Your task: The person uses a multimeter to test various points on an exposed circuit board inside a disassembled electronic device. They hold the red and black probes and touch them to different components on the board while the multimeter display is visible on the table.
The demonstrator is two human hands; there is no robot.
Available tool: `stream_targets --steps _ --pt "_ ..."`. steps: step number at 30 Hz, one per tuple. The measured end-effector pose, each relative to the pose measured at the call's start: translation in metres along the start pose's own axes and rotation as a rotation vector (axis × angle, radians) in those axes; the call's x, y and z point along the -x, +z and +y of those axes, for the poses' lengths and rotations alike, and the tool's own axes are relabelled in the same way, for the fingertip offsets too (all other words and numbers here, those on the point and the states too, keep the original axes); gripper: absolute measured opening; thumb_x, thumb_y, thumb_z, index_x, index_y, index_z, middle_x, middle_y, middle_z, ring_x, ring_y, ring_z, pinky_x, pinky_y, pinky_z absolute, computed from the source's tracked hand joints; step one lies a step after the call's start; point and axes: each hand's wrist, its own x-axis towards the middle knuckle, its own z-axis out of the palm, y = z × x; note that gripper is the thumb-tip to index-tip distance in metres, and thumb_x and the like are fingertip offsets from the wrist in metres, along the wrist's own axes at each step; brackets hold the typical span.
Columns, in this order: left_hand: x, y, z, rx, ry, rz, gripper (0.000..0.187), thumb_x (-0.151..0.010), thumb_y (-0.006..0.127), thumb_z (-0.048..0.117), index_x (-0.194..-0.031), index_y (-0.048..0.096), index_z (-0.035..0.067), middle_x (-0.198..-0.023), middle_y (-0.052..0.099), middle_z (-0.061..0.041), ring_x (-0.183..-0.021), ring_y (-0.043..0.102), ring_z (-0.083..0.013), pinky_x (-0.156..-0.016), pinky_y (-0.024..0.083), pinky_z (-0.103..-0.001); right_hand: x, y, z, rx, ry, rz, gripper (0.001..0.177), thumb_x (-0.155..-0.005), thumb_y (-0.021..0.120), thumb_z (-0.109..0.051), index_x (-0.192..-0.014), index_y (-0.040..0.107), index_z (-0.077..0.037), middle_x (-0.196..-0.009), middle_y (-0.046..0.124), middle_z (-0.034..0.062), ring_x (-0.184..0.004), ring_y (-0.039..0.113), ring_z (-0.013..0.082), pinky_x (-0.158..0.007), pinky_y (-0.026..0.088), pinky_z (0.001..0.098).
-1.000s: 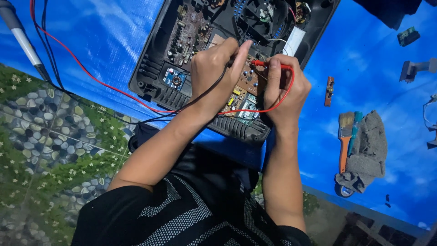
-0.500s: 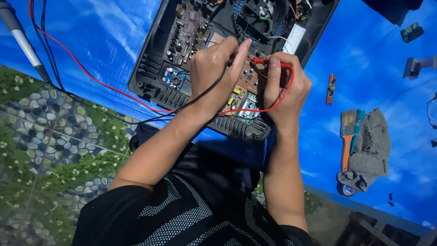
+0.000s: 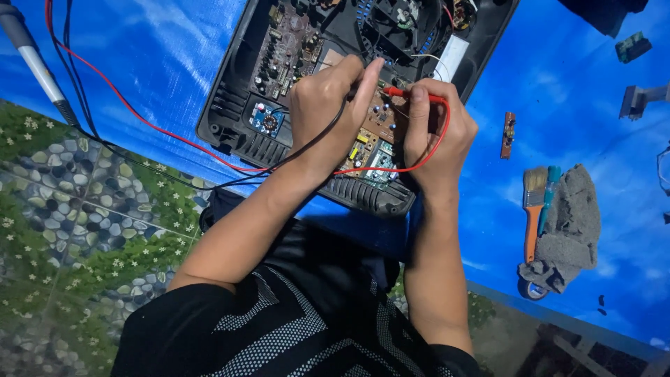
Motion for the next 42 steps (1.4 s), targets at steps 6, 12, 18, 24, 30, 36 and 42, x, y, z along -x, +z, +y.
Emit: stream_targets --steps 6,12,18,24,30,36,42 --pt "-0.0020 -0.0045 0.0031 0.044 -0.038 -0.029 0.038 -0.106 0.062 0.025 -0.073 0.050 0.008 -0.056 0.044 -0.005 -0.048 0.038 -0.0200 -0.050 0.030 -0.039 -0.0010 -0.0002 -0.0009 -0.001 0.001 -0.020 0.019 -0.112 0.053 -0.009 -0.103 0.066 0.001 -0.092 0.072 0.0127 -0.080 0.072 0.0234 -0.070 0.054 0.0330" --pt "-0.0012 -0.0025 0.0017 0.023 -0.008 -0.010 0.036 -0.105 0.064 0.023 -0.075 0.051 0.007 -0.056 0.046 -0.005 -0.048 0.040 -0.0207 -0.049 0.032 -0.039 -0.0010 -0.0007 -0.0001 0.003 -0.003 -0.035 0.018 -0.112 0.053 -0.009 -0.106 0.066 0.002 -0.093 0.072 0.0132 -0.081 0.072 0.0242 -0.071 0.054 0.0336" --pt "-0.0008 -0.0021 0.0004 0.016 -0.006 -0.011 0.036 -0.105 0.064 0.023 -0.075 0.051 0.007 -0.057 0.045 -0.006 -0.049 0.038 -0.0206 -0.049 0.031 -0.040 -0.0003 0.0001 0.0021 -0.010 -0.001 -0.033 0.018 -0.112 0.053 -0.010 -0.106 0.066 0.001 -0.095 0.073 0.0129 -0.083 0.073 0.0241 -0.073 0.055 0.0334" --pt "-0.0018 -0.0051 0.0027 0.025 -0.001 0.000 0.036 -0.105 0.064 0.024 -0.075 0.053 0.007 -0.057 0.051 -0.005 -0.048 0.044 -0.0202 -0.049 0.033 -0.038 -0.0004 -0.0008 0.0010 -0.011 -0.019 -0.033 0.018 -0.113 0.053 -0.009 -0.107 0.066 0.003 -0.095 0.072 0.0145 -0.083 0.073 0.0254 -0.072 0.055 0.0342" --pt "-0.0015 -0.0047 0.0023 0.005 -0.002 0.022 0.039 -0.105 0.064 0.024 -0.073 0.050 0.008 -0.057 0.045 -0.005 -0.048 0.039 -0.0190 -0.049 0.030 -0.039 0.0000 -0.0007 0.0028 0.005 -0.022 -0.027 0.017 -0.111 0.054 -0.007 -0.107 0.068 0.002 -0.100 0.073 0.0135 -0.087 0.072 0.0260 -0.077 0.054 0.0356" --pt "-0.0006 -0.0018 0.0000 -0.042 0.034 0.035 0.039 -0.106 0.064 0.024 -0.073 0.051 0.008 -0.056 0.043 -0.004 -0.048 0.037 -0.0179 -0.048 0.030 -0.038 0.0009 -0.0001 0.0070 0.012 -0.030 -0.050 0.017 -0.112 0.055 -0.010 -0.110 0.068 0.001 -0.101 0.073 0.0137 -0.086 0.073 0.0261 -0.076 0.055 0.0351" --pt "-0.0005 -0.0017 -0.0002 -0.036 0.035 0.031 0.040 -0.105 0.066 0.023 -0.073 0.049 0.007 -0.057 0.043 -0.004 -0.048 0.037 -0.0186 -0.048 0.029 -0.038 0.0005 -0.0001 0.0088 -0.001 -0.044 -0.063 0.017 -0.112 0.055 -0.008 -0.110 0.068 0.003 -0.101 0.073 0.0154 -0.086 0.072 0.0271 -0.074 0.055 0.0355"
